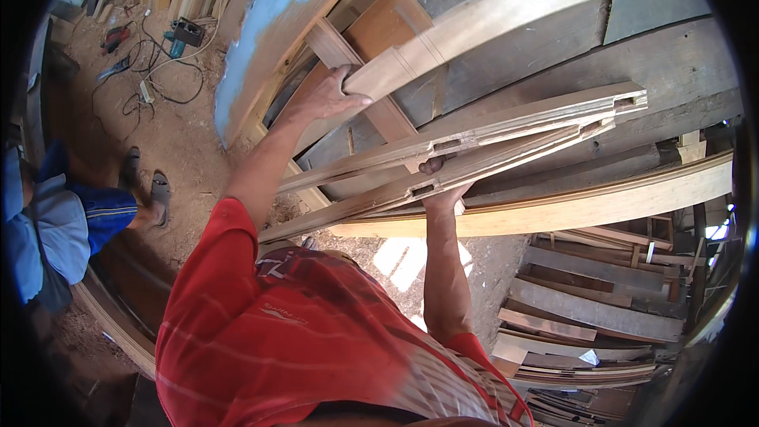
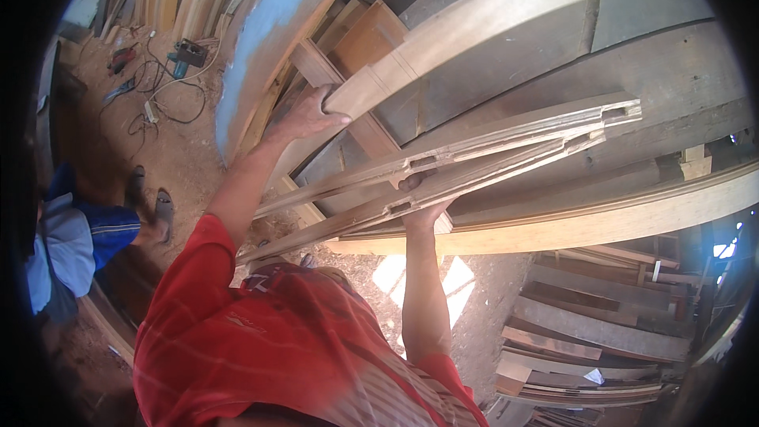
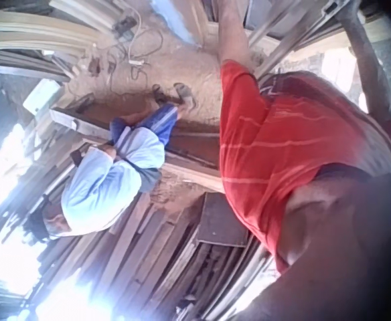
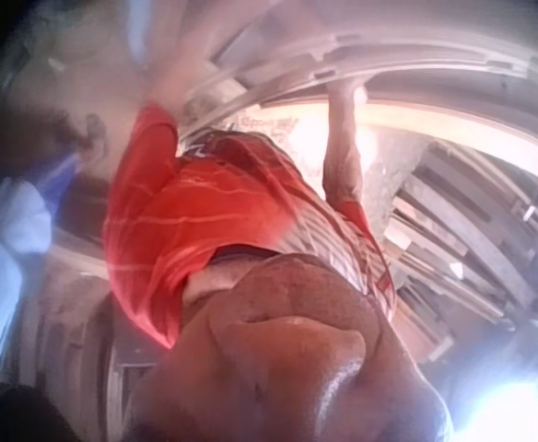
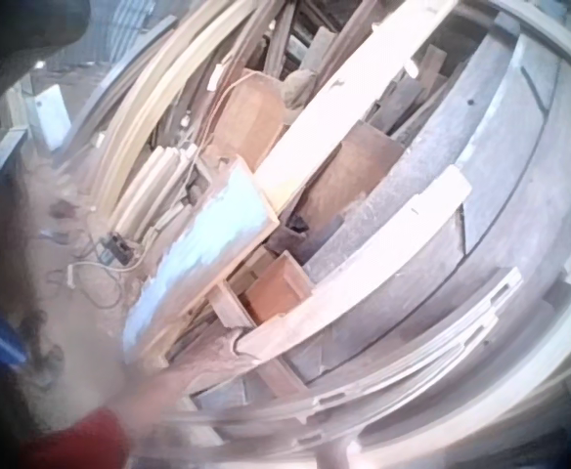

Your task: The person uses a woodworking machine to process a wooden board, turning a handwheel to adjust the machine and pulling a lever to engage the cutter. The person then carries the processed board to another area and places it onto a stack of similar wooden components.

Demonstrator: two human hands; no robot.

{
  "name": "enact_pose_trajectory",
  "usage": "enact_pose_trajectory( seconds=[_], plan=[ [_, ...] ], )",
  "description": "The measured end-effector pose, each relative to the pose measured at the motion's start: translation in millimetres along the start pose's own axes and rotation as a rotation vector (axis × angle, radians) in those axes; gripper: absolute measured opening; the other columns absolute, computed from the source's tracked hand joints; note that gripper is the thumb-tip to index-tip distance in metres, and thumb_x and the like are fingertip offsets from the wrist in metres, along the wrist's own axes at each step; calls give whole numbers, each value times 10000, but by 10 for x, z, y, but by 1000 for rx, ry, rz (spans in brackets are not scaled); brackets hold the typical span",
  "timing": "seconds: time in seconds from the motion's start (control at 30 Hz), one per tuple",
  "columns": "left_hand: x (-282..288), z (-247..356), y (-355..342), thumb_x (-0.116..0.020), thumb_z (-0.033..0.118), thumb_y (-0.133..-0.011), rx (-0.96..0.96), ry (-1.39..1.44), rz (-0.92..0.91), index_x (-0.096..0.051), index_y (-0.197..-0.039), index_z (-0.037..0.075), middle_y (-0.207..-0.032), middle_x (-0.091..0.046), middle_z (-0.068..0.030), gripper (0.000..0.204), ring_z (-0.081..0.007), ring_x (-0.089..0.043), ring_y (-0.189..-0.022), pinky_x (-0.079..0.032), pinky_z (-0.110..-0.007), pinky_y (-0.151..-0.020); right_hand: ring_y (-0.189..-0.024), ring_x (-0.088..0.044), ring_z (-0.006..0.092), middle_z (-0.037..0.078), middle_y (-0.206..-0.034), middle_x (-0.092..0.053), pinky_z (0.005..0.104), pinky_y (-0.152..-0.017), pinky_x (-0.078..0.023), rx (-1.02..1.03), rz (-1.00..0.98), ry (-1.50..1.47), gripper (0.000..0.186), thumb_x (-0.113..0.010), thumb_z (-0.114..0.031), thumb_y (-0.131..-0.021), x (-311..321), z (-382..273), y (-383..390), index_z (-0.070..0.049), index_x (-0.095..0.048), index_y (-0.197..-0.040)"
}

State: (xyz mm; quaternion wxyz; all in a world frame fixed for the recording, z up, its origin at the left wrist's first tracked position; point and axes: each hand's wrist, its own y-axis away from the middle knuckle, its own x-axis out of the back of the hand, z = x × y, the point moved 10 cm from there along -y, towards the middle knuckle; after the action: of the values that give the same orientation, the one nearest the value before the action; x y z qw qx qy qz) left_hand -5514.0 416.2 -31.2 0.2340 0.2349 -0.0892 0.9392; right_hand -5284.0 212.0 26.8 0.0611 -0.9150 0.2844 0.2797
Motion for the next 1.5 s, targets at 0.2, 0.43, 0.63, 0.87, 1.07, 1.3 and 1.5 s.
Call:
enact_pose_trajectory(
  seconds=[0.2, 0.43, 0.63, 0.87, 1.07, 1.3, 1.5],
  plan=[
    [-265, 224, 434, -764, 496, -791, -19, -161, 204, -633, -1216, -11, -1261, -539, -316, 674, -426, -564, -1175, -482, -469, -972, -525, -505, 134, 33, -723, -570, 278, -490, -413, -73, -10, -63, 473, -446, -581, -985, 88, 79, -14, -124, -569, -977],
    [-307, 207, 465, -785, 452, -774, -76, -121, 299, -694, -1028, -18, -1139, -565, -268, 542, -414, -590, -1032, -493, -497, -873, -526, -481, 158, 37, -632, -500, 304, -511, -387, -116, 2, -26, 515, -423, -623, -958, 52, 134, -41, -127, -559, -928],
    [-357, 273, 596, -792, 429, -755, -109, -181, 461, -718, -991, 38, -1039, -572, -194, 463, -357, -606, -923, -501, -494, -798, -531, -476, 163, 30, -614, -484, 304, -521, -377, -116, -95, -32, 508, -414, -628, -955, 174, 146, -19, -157, -558, -833],
    [-336, 274, 588, -789, 442, -759, -114, -153, 463, -729, -1022, 56, -1118, -578, -212, 471, -381, -609, -988, -520, -481, -832, -562, -514, 189, 45, -623, -519, 334, -551, -450, -117, 7, -46, 529, -424, -642, -948, 251, 134, -49, -164, -538, -752],
    [-287, 221, 537, -785, 453, -763, -72, -163, 404, -731, -1033, 70, -1113, -592, -203, 472, -384, -608, -1024, -525, -480, -852, -640, -507, 187, 54, -704, -536, 346, -641, -448, -87, -147, -4, 527, -437, -630, -940, 76, 143, -37, -132, -596, -883],
    [-313, 271, 607, -792, 399, -765, -56, -158, 422, -715, -1004, 99, -1012, -595, -177, 391, -366, -603, -979, -528, -477, -810, -585, -434, 145, 12, -662, -466, 320, -609, -427, -98, -107, 14, 505, -445, -628, -941, 190, 125, -35, -145, -557, -843],
    [-351, 186, 621, -782, 409, -771, -37, -104, 380, -696, -1095, 110, -1086, -603, -169, 450, -362, -572, -1093, -523, -479, -894, -559, -377, 141, -1, -612, -418, 329, -618, -407, -95, -90, 59, 550, -412, -678, -941, 166, 147, -36, -162, -517, -780]
  ],
)
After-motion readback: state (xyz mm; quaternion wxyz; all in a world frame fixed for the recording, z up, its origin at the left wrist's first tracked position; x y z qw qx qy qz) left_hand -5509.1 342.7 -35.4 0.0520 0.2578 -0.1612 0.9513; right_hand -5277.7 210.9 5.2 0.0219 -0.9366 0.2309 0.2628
